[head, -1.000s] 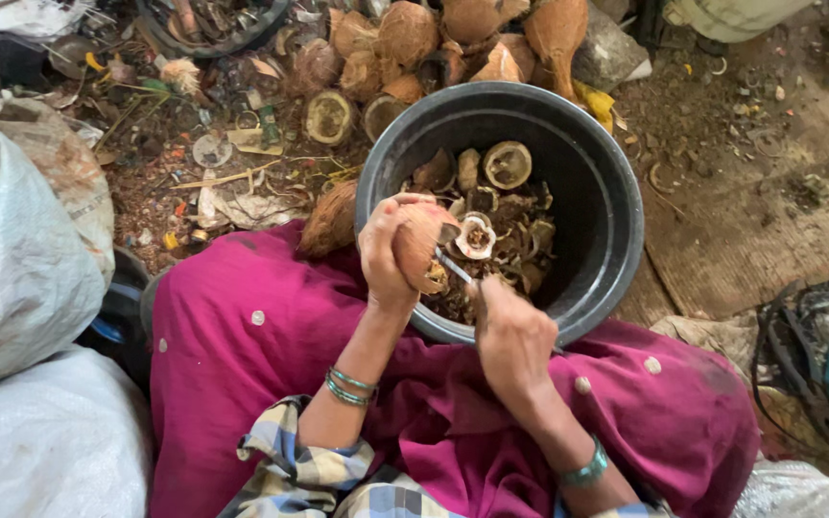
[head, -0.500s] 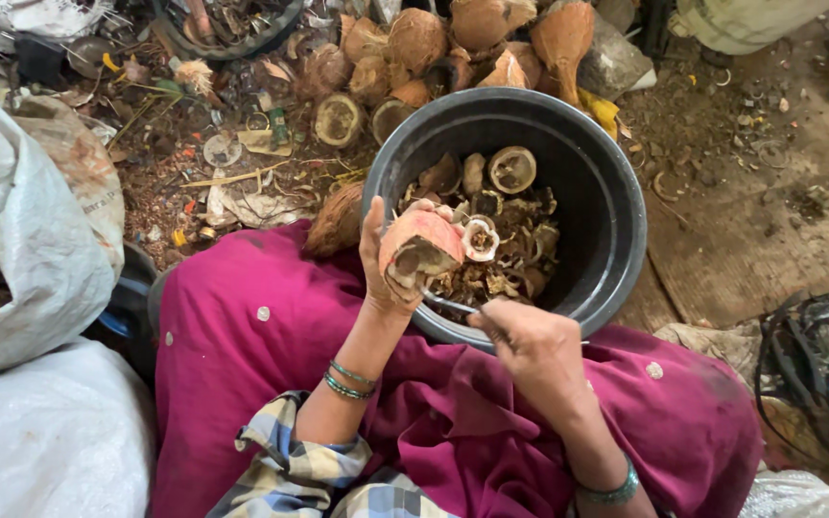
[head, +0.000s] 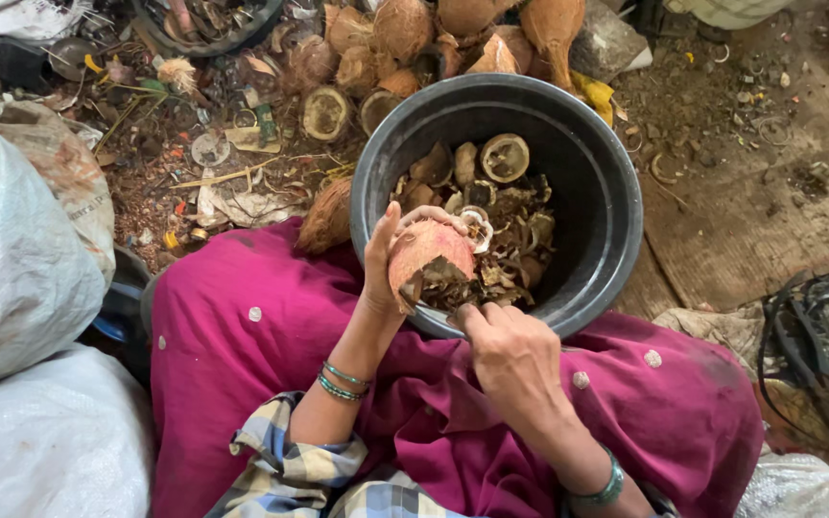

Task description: The person sits on the ground with a large basin of coconut shell pieces on their lap and uses a small knife to scoop the dried kernel out of each shell half, dropping the extracted kernel and discarded shells back into the basin. They work through the shells one at a time, occasionally reaching into the basin for the next piece.

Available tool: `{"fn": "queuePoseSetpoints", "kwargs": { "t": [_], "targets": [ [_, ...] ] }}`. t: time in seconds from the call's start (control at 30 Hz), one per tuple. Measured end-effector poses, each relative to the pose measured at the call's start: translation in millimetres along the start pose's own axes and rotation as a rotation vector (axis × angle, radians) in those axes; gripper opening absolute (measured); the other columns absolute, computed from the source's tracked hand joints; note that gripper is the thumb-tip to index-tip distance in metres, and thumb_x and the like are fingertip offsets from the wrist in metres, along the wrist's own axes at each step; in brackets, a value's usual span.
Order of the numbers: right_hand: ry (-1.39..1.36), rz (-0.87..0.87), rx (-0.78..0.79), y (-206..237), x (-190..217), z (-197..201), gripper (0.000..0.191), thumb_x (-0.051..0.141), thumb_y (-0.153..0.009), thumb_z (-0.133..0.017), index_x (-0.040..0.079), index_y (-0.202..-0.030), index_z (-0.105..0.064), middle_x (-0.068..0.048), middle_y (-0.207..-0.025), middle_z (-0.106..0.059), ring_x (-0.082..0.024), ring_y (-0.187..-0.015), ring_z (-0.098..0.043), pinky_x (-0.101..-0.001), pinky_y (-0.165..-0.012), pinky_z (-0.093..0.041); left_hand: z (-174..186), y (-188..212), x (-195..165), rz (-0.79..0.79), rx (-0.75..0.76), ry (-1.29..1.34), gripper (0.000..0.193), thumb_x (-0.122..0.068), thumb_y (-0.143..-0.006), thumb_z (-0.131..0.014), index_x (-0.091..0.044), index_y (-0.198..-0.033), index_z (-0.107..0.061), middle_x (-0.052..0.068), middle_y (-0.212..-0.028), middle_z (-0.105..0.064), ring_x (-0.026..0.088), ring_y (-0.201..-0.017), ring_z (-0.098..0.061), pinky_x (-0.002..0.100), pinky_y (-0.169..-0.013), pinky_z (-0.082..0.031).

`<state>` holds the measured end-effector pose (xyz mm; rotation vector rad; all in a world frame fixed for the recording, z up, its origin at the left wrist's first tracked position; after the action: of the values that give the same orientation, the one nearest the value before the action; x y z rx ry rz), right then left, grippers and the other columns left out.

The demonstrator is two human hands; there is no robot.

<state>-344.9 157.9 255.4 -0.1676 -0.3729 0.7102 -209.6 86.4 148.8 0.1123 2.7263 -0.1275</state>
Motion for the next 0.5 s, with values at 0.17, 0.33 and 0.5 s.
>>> {"fn": "queuePoseSetpoints", "kwargs": {
  "t": [0.17, 0.33, 0.5],
  "targets": [
    [0.045, -0.078, -0.054, 2, 6, -10, 0.018, 0.007, -0.078, -0.065, 0.009, -0.096, -0.07, -0.01, -0.075, -0.064, -0.029, -0.071, -0.066, -0.0426, -0.061, -0.051, 8, -3, -6, -0.131, -0.089, -0.139, 0.062, -0.049, -0.111, -0.042, 0.008, -0.117, -0.062, 0.024, -0.112, -0.07, 0.032, -0.101, -0.071, 0.042, -0.095, -0.059],
    [0.011, -0.107, -0.083, -3, -2, -16, 0.008, 0.008, -0.084, -0.064, 0.011, -0.09, -0.067, -0.009, -0.076, -0.065, -0.028, -0.071, -0.066, -0.0427, -0.062, -0.051, 15, -1, -12, -0.222, -0.198, -0.138, 0.059, -0.048, -0.112, -0.039, 0.006, -0.119, -0.06, 0.022, -0.11, -0.07, 0.029, -0.099, -0.071, 0.042, -0.094, -0.06],
    [0.018, -0.146, -0.083, -9, -8, -23, 0.006, 0.01, -0.085, -0.065, 0.012, -0.09, -0.067, -0.008, -0.074, -0.066, -0.028, -0.07, -0.067, -0.0427, -0.06, -0.051, 13, -6, -21, -0.288, -0.22, -0.15, 0.058, -0.048, -0.109, -0.037, 0.005, -0.115, -0.06, 0.021, -0.109, -0.07, 0.029, -0.097, -0.072, 0.042, -0.09, -0.061]
  ]
}}
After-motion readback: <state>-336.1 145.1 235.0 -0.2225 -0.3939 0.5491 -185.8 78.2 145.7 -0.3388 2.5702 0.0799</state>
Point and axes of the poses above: each hand's wrist, its own y-axis away from the middle knuckle, its own z-axis out of the back of the hand, x = y × z, the point moved 7 cm from there along -y, towards the middle knuckle
